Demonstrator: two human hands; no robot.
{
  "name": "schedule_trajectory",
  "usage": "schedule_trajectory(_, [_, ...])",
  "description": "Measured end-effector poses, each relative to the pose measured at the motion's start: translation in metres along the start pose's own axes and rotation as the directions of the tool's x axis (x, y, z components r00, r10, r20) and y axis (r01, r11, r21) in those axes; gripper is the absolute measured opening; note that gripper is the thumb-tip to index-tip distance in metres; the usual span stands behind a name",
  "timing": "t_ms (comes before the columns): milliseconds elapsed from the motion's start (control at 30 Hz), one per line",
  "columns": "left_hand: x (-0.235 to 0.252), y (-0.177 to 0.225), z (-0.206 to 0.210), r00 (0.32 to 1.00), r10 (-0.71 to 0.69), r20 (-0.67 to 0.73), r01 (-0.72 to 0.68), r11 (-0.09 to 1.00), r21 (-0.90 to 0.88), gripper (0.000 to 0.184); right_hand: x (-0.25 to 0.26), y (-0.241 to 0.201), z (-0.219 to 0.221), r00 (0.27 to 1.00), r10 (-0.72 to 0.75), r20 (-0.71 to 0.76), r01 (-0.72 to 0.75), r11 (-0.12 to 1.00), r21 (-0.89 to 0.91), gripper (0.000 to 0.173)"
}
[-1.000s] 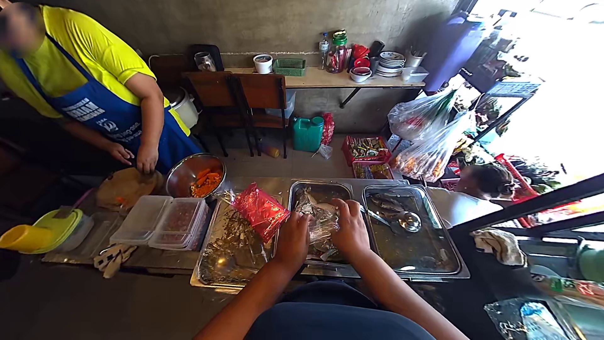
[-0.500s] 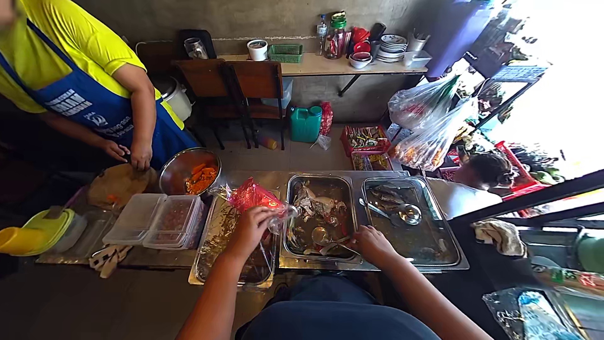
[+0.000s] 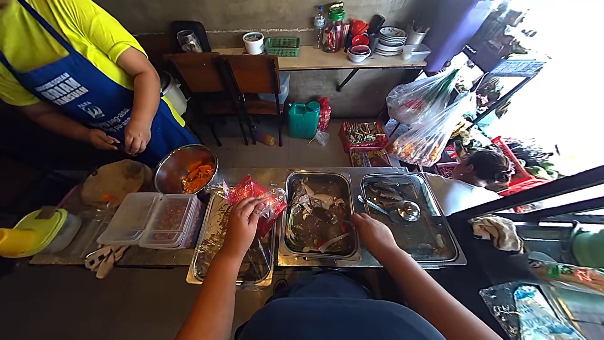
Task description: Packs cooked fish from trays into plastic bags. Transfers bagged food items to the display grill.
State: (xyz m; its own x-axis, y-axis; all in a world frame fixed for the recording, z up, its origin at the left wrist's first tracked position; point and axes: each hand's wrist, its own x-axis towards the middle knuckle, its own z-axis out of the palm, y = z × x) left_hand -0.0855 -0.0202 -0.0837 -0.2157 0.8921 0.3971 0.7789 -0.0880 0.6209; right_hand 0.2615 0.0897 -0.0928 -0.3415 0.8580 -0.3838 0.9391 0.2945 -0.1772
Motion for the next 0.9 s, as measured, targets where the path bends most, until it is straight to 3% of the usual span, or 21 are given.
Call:
schedule_trajectory(267, [-0.005,0.005,-0.003,0.997,-0.055,0.059,0.055,0.998,-0.006,0.033,0.041,0.006,-0.03,0.985,0.07,-0.155,-0.094,0.984,-0.155,0.04])
schedule_trajectory(467, [-0.013,0.004,-0.003,0.995,-0.065,0.069,0.067,0.998,-0.018,0.032,0.053,0.006,-0.018,0.989,0.054,-0.136,-0.086,0.968,-0.235,0.037])
schedule_trajectory(900, [-0.017,0.006,-0.001,0.993,-0.068,0.099,0.071,0.997,-0.033,0.031,0.08,0.036,-0.04,0.995,0.096,-0.028,-0.099,0.981,-0.169,0.034])
